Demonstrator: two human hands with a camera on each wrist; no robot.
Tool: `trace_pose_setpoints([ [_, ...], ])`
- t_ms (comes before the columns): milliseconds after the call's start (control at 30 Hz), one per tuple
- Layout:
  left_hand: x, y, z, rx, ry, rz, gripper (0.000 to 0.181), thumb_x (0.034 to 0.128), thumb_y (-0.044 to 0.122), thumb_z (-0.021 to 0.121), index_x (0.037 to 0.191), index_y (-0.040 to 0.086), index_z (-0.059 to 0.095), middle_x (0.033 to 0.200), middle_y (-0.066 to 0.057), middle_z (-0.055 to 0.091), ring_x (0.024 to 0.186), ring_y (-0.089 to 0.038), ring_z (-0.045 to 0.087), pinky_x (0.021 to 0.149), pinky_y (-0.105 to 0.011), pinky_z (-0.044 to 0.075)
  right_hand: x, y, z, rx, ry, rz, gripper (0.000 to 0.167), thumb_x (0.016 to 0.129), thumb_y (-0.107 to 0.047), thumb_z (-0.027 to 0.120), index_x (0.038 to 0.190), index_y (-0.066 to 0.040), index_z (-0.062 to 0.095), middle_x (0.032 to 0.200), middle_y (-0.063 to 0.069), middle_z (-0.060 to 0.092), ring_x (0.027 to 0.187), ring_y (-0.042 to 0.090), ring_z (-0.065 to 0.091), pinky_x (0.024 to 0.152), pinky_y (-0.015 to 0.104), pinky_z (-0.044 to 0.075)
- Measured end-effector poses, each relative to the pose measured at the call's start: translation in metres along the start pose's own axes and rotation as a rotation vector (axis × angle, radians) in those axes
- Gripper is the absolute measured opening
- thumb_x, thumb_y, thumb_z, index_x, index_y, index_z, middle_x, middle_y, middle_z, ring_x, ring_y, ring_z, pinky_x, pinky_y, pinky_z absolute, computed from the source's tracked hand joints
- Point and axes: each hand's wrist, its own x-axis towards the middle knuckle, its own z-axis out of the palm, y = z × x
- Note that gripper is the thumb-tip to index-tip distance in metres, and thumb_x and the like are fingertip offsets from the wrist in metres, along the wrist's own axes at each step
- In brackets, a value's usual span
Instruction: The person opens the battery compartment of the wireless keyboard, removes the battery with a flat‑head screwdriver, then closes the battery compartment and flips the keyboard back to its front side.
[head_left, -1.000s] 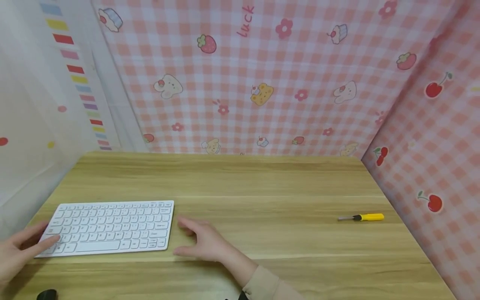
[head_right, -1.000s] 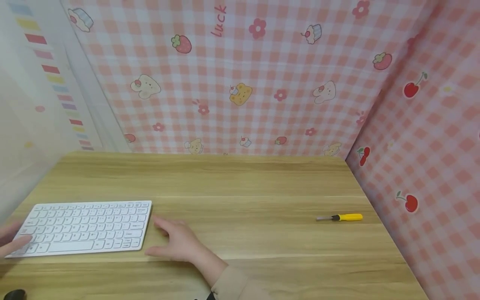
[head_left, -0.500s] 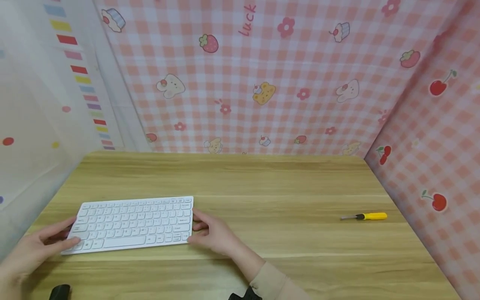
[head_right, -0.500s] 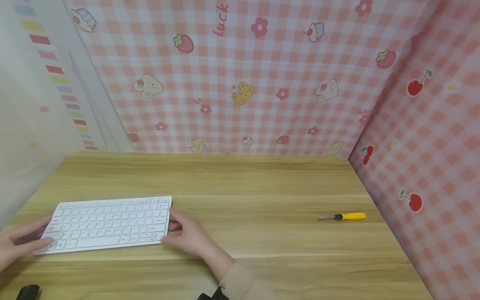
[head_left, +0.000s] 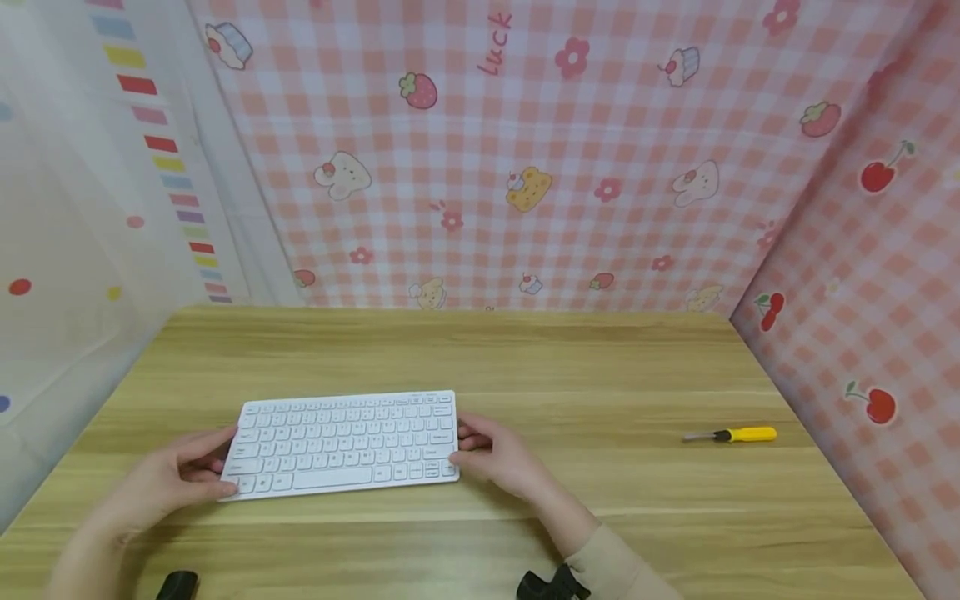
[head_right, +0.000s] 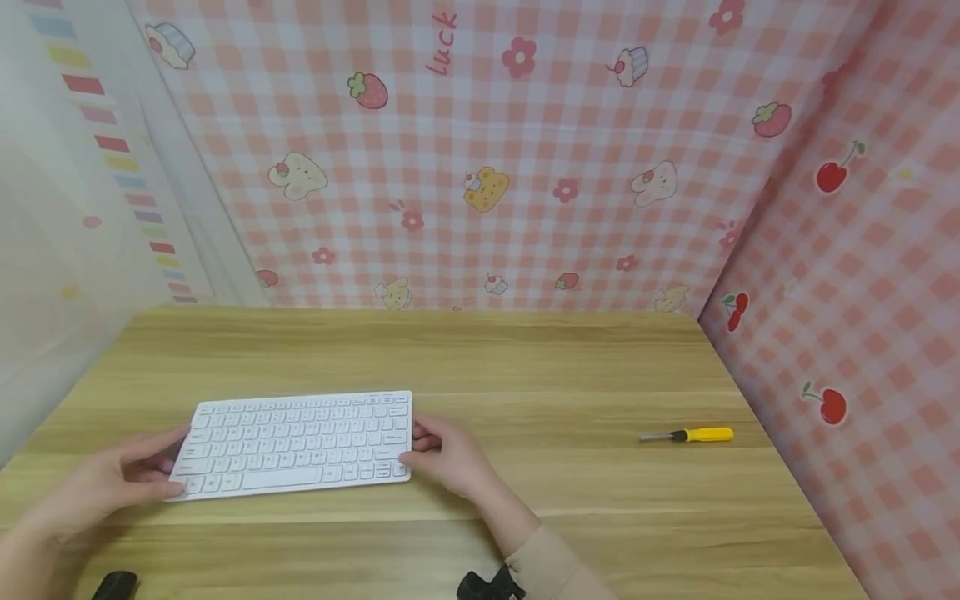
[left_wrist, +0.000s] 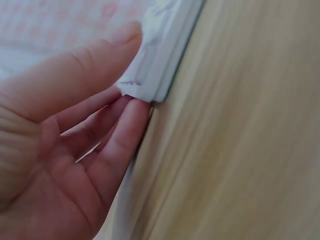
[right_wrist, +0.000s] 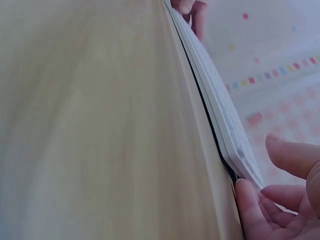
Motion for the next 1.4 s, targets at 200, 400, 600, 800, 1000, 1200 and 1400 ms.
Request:
trace_pose_setpoints([
  [200,0.016,0.024,0.024,-0.031,-0.079,-0.029,0.083,0.0728,0.002,0.086,0.14,-0.015,0.041,0.126,-0.031,0.049,0.084,-0.008,0.057,0.069,-0.023,0.055,-0.014,0.009,-0.03,-0.016,0.022,0.039,0.059,0.089,-0.013,0.074,0.139,0.008,0.05,0.114,0.012,0.066,0.099,0.022,0.062,0.084,0.027,0.05],
  [400,0.032,0.041,0.047,-0.111,-0.125,-0.033,0.088,0.07,0.003,0.088,0.14,-0.018,0.038,0.132,-0.035,0.044,0.086,-0.011,0.059,0.071,-0.026,0.056,-0.028,0.018,-0.058,-0.005,0.041,0.055,0.058,0.089,-0.009,0.074,0.138,0.01,0.049,0.114,0.015,0.066,0.099,0.024,0.063,0.083,0.025,0.051],
  [600,0.048,0.051,0.065,-0.193,-0.207,-0.055,0.093,0.0693,0.002,0.088,0.143,-0.016,0.034,0.134,-0.036,0.041,0.089,-0.019,0.061,0.075,-0.027,0.057,-0.041,0.025,-0.083,-0.015,0.062,0.044,0.061,0.088,-0.005,0.074,0.138,0.015,0.045,0.109,0.018,0.066,0.094,0.022,0.062,0.079,0.024,0.051],
  [800,0.062,0.062,0.083,-0.155,-0.251,-0.019,0.094,0.0694,0.002,0.088,0.143,-0.016,0.033,0.135,-0.036,0.039,0.088,-0.021,0.062,0.075,-0.027,0.057,-0.05,0.027,-0.102,-0.051,0.095,0.076,0.064,0.085,-0.001,0.075,0.139,0.015,0.044,0.099,0.014,0.065,0.088,0.019,0.06,0.076,0.023,0.05],
  [1000,0.071,0.074,0.098,-0.144,-0.279,-0.017,0.094,0.0688,-0.001,0.087,0.145,-0.015,0.033,0.14,-0.035,0.037,0.087,-0.021,0.062,0.075,-0.027,0.057,-0.059,0.032,-0.117,-0.085,0.13,0.112,0.063,0.084,0.001,0.075,0.138,0.015,0.046,0.094,0.01,0.063,0.084,0.019,0.058,0.072,0.022,0.049],
  [1200,0.076,0.086,0.112,-0.12,-0.31,-0.018,0.097,0.0678,-0.003,0.087,0.145,-0.015,0.031,0.142,-0.034,0.035,0.087,-0.022,0.061,0.074,-0.026,0.056,-0.064,0.038,-0.13,-0.108,0.164,0.149,0.059,0.084,0.001,0.075,0.136,0.015,0.049,0.094,0.011,0.062,0.082,0.018,0.057,0.065,0.022,0.048],
  [1400,0.078,0.091,0.12,-0.088,-0.311,-0.005,0.097,0.0685,-0.005,0.086,0.146,-0.016,0.029,0.14,-0.033,0.037,0.086,-0.02,0.061,0.074,-0.026,0.056,-0.064,0.04,-0.137,-0.136,0.188,0.177,0.055,0.086,0.001,0.073,0.135,0.013,0.051,0.097,0.011,0.064,0.085,0.019,0.056,0.063,0.022,0.047],
])
